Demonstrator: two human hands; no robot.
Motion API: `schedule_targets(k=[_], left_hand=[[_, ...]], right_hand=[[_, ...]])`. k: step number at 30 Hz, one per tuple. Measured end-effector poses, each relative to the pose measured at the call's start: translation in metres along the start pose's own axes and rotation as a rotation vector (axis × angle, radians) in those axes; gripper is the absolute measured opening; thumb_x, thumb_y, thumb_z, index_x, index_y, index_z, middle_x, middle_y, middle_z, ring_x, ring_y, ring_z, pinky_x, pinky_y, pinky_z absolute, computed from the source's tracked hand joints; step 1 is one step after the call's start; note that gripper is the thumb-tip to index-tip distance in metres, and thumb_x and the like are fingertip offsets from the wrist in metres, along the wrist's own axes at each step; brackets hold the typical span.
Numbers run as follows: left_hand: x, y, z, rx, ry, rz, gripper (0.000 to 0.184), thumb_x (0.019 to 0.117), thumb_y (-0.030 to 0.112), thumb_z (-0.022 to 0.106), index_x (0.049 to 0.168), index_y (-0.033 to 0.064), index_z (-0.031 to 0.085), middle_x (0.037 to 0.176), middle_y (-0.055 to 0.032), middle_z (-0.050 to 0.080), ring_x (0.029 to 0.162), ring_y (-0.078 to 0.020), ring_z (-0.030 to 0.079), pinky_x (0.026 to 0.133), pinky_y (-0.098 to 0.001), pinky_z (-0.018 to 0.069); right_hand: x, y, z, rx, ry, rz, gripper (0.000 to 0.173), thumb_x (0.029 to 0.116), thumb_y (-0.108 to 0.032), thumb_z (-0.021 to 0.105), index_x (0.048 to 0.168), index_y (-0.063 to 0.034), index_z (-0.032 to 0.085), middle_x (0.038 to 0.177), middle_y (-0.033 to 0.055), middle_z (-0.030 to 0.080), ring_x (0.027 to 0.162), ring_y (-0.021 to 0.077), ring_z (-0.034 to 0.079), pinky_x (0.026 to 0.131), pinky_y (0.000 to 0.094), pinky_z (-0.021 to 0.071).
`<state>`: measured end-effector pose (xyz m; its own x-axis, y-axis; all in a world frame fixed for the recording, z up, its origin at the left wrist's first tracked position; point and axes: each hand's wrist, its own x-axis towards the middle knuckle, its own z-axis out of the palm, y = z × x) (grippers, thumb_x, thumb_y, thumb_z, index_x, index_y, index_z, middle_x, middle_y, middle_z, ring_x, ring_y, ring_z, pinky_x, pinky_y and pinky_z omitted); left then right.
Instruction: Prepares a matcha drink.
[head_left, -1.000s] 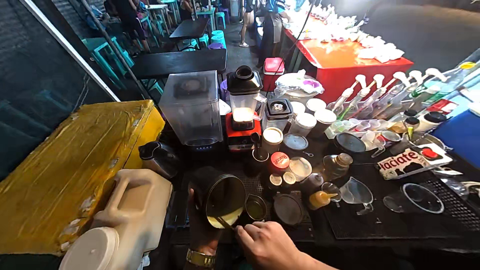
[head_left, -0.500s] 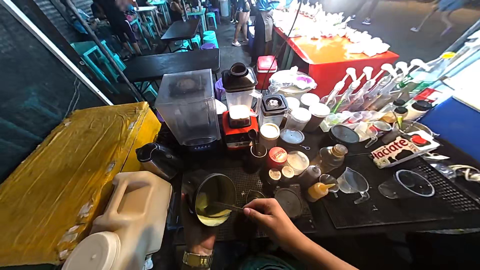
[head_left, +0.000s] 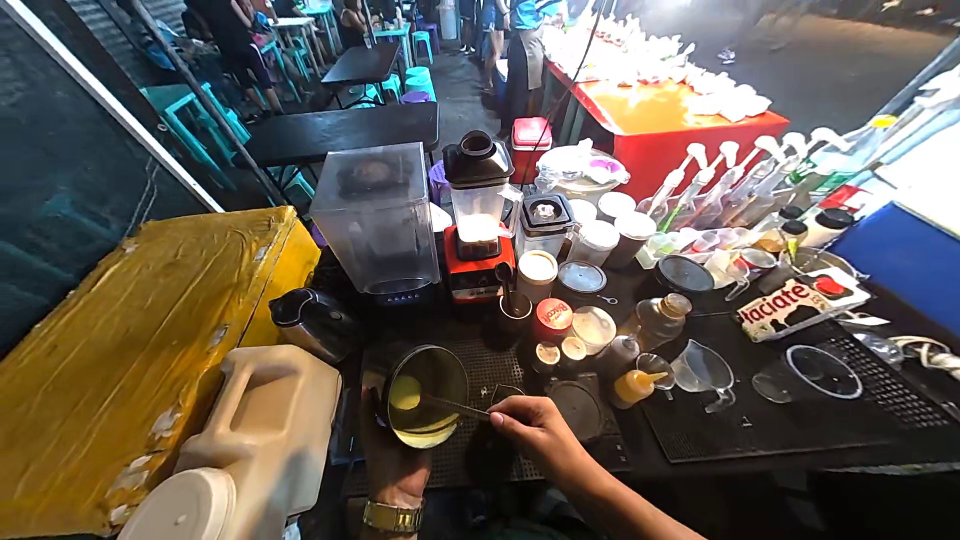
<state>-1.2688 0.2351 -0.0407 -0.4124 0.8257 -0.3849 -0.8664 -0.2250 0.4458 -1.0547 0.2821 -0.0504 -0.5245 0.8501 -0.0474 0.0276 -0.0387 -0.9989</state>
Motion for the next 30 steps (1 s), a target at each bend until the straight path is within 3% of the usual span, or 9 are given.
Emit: schedule_targets(k=[12, 16, 19, 23, 30], left_hand=[[0.007, -0.003, 0.000, -0.014, 0.103, -0.034, 0.059, 0.1027, 0.064, 0.034, 0.136, 0.0191, 0.056, 0.126, -0.0124, 0.066, 0.115, -0.0304, 0.066, 0.088, -0.0587, 0.0564], [0.012, -0.007, -0.001, -0.037, 0.097, -0.049, 0.061, 0.1020, 0.064, 0.035, 0.136, 0.0173, 0.054, 0.126, -0.0151, 0.065, 0.114, -0.0334, 0.065, 0.087, -0.0609, 0.0555], [0.014, -0.011, -0.001, -0.012, 0.197, -0.102, 0.066, 0.0992, 0.069, 0.036, 0.140, 0.0201, 0.052, 0.131, -0.0165, 0.063, 0.116, -0.0372, 0.063, 0.085, -0.0644, 0.0542], [0.019, -0.027, -0.013, -0.022, 0.336, -0.173, 0.070, 0.0963, 0.072, 0.042, 0.146, 0.0229, 0.047, 0.142, -0.0174, 0.056, 0.125, -0.0414, 0.058, 0.091, -0.0670, 0.0518], [0.032, -0.045, -0.055, -0.099, 0.300, -0.171, 0.072, 0.0952, 0.073, 0.042, 0.149, 0.0251, 0.044, 0.147, -0.0148, 0.053, 0.132, -0.0411, 0.054, 0.096, -0.0708, 0.0483]], right_hand=[[-0.003, 0.011, 0.007, 0.149, 0.032, 0.075, 0.017, 0.0984, -0.020, 0.065, 0.097, -0.0072, 0.076, 0.066, -0.0048, 0.060, 0.050, 0.0011, 0.044, 0.046, 0.0197, 0.0357], [-0.006, 0.014, 0.006, 0.195, 0.041, 0.089, 0.018, 0.0988, -0.021, 0.066, 0.098, -0.0064, 0.077, 0.066, -0.0035, 0.059, 0.049, 0.0021, 0.044, 0.045, 0.0201, 0.0359], [-0.012, 0.015, 0.000, 0.220, 0.068, 0.098, 0.019, 0.0988, -0.021, 0.065, 0.099, -0.0061, 0.076, 0.066, -0.0028, 0.060, 0.049, 0.0023, 0.045, 0.045, 0.0201, 0.0372], [-0.030, 0.020, -0.016, 0.244, 0.139, 0.081, 0.018, 0.0985, -0.020, 0.065, 0.099, -0.0049, 0.076, 0.066, -0.0026, 0.061, 0.050, 0.0022, 0.047, 0.046, 0.0201, 0.0396], [-0.084, 0.036, -0.066, 0.052, 0.332, 0.185, 0.017, 0.0975, -0.018, 0.065, 0.101, -0.0045, 0.075, 0.071, -0.0009, 0.065, 0.054, 0.0049, 0.054, 0.049, 0.0218, 0.0454]])
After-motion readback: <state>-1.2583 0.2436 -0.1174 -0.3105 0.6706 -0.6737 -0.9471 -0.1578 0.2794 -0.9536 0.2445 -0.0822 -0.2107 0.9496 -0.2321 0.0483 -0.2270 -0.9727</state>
